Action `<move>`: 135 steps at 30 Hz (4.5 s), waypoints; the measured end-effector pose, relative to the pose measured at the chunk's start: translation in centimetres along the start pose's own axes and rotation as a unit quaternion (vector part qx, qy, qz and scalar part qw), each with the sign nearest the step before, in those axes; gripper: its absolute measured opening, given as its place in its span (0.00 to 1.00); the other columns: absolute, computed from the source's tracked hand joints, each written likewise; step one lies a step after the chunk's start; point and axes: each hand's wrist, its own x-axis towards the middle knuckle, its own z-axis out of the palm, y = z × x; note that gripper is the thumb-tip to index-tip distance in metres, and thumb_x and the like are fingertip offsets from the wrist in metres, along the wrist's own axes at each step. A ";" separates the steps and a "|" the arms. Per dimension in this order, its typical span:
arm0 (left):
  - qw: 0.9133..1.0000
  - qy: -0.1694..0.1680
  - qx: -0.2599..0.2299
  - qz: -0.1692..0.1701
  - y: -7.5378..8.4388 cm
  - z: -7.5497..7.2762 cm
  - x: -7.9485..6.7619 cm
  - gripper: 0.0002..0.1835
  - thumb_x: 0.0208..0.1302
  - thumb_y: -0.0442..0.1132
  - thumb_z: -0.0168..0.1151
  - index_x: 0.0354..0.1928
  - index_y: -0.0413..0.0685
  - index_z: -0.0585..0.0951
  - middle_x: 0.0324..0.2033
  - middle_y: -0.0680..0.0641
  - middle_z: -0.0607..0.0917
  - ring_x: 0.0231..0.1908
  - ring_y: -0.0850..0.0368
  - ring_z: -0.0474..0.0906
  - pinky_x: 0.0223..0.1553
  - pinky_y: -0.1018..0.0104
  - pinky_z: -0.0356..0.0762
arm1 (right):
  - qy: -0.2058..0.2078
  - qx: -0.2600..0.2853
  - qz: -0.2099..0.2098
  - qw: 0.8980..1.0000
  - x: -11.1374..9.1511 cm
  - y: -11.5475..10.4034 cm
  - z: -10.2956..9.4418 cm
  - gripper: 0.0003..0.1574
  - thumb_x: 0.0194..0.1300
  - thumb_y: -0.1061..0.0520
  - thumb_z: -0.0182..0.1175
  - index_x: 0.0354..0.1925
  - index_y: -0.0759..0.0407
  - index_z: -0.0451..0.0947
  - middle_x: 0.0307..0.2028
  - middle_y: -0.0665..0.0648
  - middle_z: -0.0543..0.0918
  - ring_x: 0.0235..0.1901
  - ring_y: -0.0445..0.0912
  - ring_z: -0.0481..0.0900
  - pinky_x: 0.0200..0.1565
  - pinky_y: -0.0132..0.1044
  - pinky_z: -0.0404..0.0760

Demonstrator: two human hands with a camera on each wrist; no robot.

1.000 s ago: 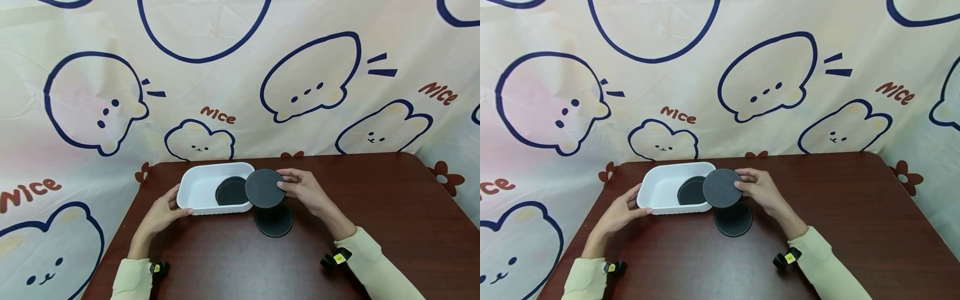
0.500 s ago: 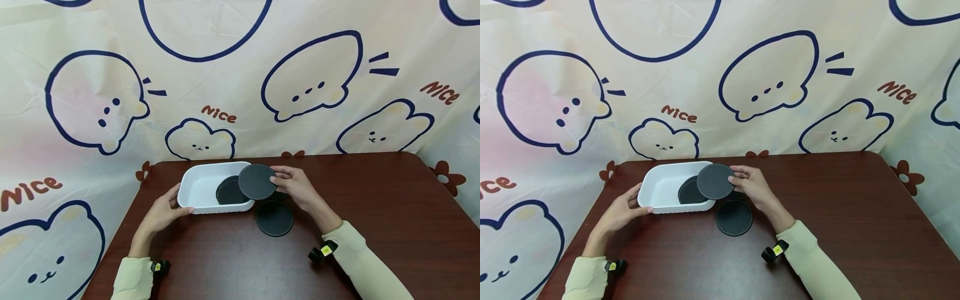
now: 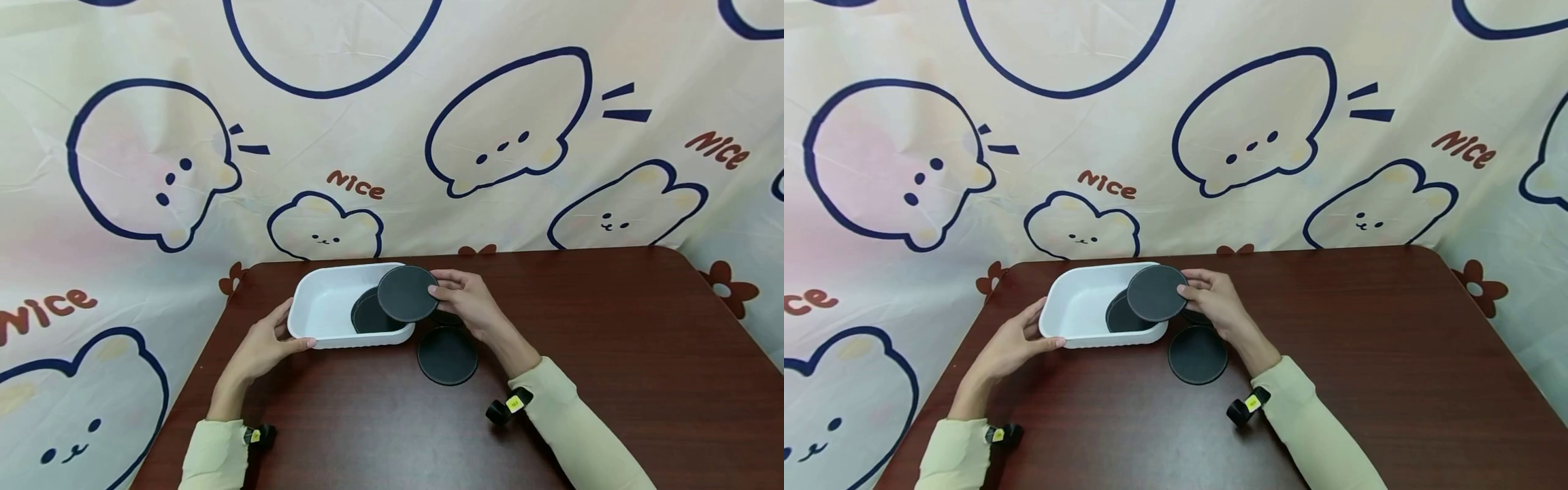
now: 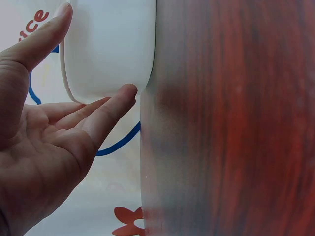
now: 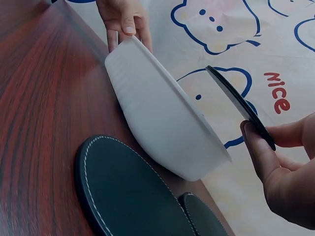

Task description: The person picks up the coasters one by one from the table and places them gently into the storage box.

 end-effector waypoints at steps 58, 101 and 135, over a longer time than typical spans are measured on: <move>1.000 -0.008 -0.005 -0.002 0.0 -0.1 0.2 0.59 0.63 0.51 0.81 0.86 0.43 0.55 0.77 0.31 0.71 0.69 0.32 0.79 0.65 0.42 0.81 | 0.011 -0.026 0.020 0.999 2.9 0.3 6.0 0.29 0.75 0.64 0.67 0.71 0.61 0.77 0.62 0.67 0.84 0.51 0.47 0.88 0.56 0.44 0.90; 1.000 0.000 -0.009 -0.011 -0.3 -0.4 0.0 0.59 0.63 0.51 0.81 0.86 0.42 0.55 0.78 0.30 0.70 0.72 0.32 0.76 0.66 0.41 0.79 | -0.023 -0.173 -0.064 0.983 0.4 -1.5 -1.2 0.31 0.80 0.54 0.62 0.75 0.63 0.72 0.69 0.71 0.80 0.67 0.64 0.82 0.63 0.55 0.85; 1.000 0.000 -0.011 -0.011 -0.4 -0.4 0.0 0.56 0.65 0.49 0.80 0.85 0.42 0.56 0.78 0.31 0.69 0.72 0.32 0.75 0.67 0.39 0.78 | 0.003 -0.251 -0.031 0.968 0.6 0.4 -7.8 0.45 0.82 0.45 0.60 0.84 0.59 0.57 0.78 0.67 0.70 0.77 0.64 0.70 0.76 0.62 0.70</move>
